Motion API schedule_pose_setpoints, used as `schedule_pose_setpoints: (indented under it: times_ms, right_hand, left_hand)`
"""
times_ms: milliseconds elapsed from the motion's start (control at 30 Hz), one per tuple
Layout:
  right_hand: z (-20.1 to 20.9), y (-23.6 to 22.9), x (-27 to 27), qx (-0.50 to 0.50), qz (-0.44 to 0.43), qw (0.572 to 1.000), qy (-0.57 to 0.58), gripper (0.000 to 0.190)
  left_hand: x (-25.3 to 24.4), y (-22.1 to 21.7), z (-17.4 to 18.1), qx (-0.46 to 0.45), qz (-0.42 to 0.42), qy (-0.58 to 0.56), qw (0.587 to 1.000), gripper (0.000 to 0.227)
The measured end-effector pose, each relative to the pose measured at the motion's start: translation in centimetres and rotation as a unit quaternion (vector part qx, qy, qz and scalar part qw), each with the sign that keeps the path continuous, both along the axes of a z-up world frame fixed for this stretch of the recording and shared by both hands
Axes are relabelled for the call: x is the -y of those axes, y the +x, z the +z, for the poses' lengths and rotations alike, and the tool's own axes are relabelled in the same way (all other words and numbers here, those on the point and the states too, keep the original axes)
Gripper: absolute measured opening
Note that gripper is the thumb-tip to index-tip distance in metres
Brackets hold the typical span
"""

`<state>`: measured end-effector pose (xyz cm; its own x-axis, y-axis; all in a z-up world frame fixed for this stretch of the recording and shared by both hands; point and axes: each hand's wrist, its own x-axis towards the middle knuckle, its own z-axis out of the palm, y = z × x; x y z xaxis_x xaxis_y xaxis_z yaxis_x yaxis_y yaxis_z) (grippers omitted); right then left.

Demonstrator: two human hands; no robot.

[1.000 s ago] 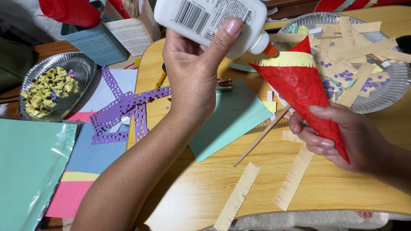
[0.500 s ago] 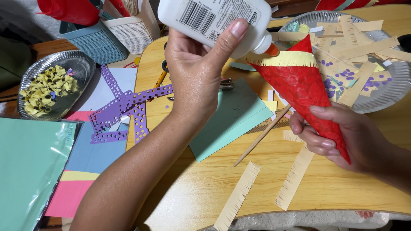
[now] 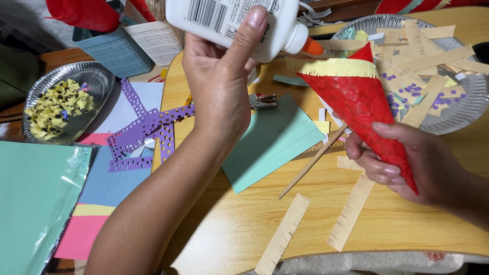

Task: Assembling a decorative paper cone by cutting paper fringe, applying glue, and securing the pieces with a wooden stick.

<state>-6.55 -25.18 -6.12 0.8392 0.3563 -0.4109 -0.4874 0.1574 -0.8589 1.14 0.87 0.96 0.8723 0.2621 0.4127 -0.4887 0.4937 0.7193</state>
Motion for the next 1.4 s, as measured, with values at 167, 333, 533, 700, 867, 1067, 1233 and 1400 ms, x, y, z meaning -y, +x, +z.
schedule_pose_setpoints:
  times_ms: [167, 333, 533, 700, 867, 1067, 1233, 1400]
  right_hand:
    - [-0.3, 0.1, 0.2, 0.006, 0.013, 1.0, 0.011, 0.051]
    - [-0.3, 0.1, 0.2, 0.003, 0.014, 1.0, 0.02, 0.052]
    - [-0.3, 0.1, 0.2, 0.004, 0.013, 1.0, 0.013, 0.051]
    - [-0.4, 0.1, 0.2, 0.004, 0.013, 1.0, 0.02, 0.052]
    - [-0.3, 0.1, 0.2, 0.012, 0.014, 1.0, 0.015, 0.052]
    - [-0.3, 0.1, 0.3, 0.008, 0.019, 1.0, 0.02, 0.052]
    - [-0.2, 0.0, 0.1, 0.008, 0.009, 1.0, 0.005, 0.05]
    - [-0.4, 0.1, 0.3, 0.011, 0.017, 1.0, 0.022, 0.05]
  left_hand:
    - [0.4, -0.1, -0.9, 0.024, 0.01, 0.006, 1.0, 0.038]
    - [0.8, -0.2, -1.2, 0.065, 0.001, 0.029, 0.997, 0.034]
    - [0.7, -0.1, -1.3, 0.065, 0.008, 0.042, 0.997, 0.033]
    - [0.8, -0.2, -1.3, 0.071, 0.008, 0.042, 0.997, 0.034]
    - [0.7, -0.1, -1.5, 0.075, 0.014, 0.052, 0.996, 0.034]
    - [0.7, 0.0, -1.1, 0.072, 0.014, 0.049, 0.996, 0.033]
    - [-1.0, 1.4, -0.3, -0.046, -0.009, -0.025, 0.999, 0.032]
    - [-4.3, 3.9, 2.3, -0.14, -0.031, 0.04, 0.989, 0.028]
